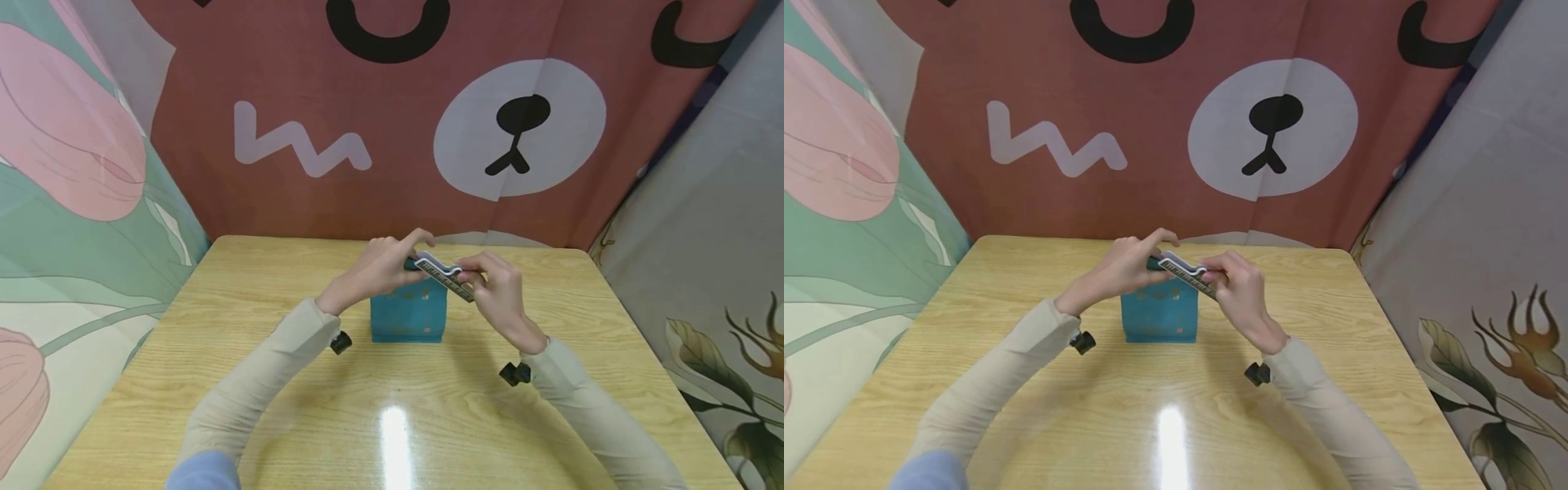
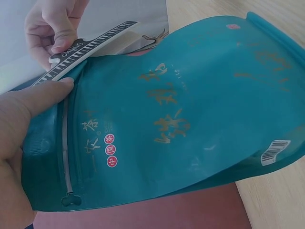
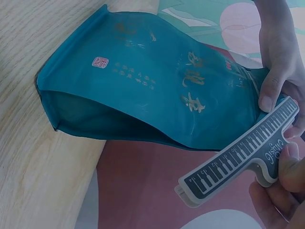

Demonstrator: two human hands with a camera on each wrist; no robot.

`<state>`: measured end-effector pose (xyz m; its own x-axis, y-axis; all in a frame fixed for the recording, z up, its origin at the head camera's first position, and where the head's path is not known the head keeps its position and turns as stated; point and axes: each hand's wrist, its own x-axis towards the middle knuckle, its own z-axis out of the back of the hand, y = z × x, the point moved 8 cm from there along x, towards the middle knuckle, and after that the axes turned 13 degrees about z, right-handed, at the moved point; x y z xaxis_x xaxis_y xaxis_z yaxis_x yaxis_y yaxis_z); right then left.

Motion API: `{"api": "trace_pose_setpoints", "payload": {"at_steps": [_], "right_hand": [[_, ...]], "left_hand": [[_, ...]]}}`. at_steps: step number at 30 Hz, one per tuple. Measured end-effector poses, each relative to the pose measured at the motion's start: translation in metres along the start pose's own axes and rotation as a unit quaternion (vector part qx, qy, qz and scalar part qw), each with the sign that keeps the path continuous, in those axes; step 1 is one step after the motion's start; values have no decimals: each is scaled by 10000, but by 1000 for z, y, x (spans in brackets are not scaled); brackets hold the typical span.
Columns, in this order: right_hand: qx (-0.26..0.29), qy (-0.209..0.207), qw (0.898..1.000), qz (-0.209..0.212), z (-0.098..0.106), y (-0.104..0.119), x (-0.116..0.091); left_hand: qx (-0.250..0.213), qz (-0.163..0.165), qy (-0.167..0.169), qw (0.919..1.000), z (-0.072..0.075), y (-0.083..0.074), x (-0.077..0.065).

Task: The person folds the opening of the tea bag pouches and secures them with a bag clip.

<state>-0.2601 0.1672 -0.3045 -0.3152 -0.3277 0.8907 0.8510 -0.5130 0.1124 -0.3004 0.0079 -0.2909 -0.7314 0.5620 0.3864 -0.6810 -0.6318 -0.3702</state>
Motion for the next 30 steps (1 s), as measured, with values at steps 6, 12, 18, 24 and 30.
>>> {"api": "trace_pose_setpoints", "payload": {"at_steps": [6,12,18,24,30], "right_hand": [[-80,3,10000,43,-1,2,2],[-67,-7,10000,67,-2,3,4],[-74,31,10000,6,-3,3,5],[-102,99,9999,-60,-3,3,6],[-140,107,9998,-78,-2,4,7]], "left_hand": [[-28,25,-15,10000,0,1,1],[-24,47,10,10000,0,1,1],[22,47,-42,10000,1,1,1],[17,46,-52,10000,2,0,1],[26,67,-22,10000,2,0,1]]}}
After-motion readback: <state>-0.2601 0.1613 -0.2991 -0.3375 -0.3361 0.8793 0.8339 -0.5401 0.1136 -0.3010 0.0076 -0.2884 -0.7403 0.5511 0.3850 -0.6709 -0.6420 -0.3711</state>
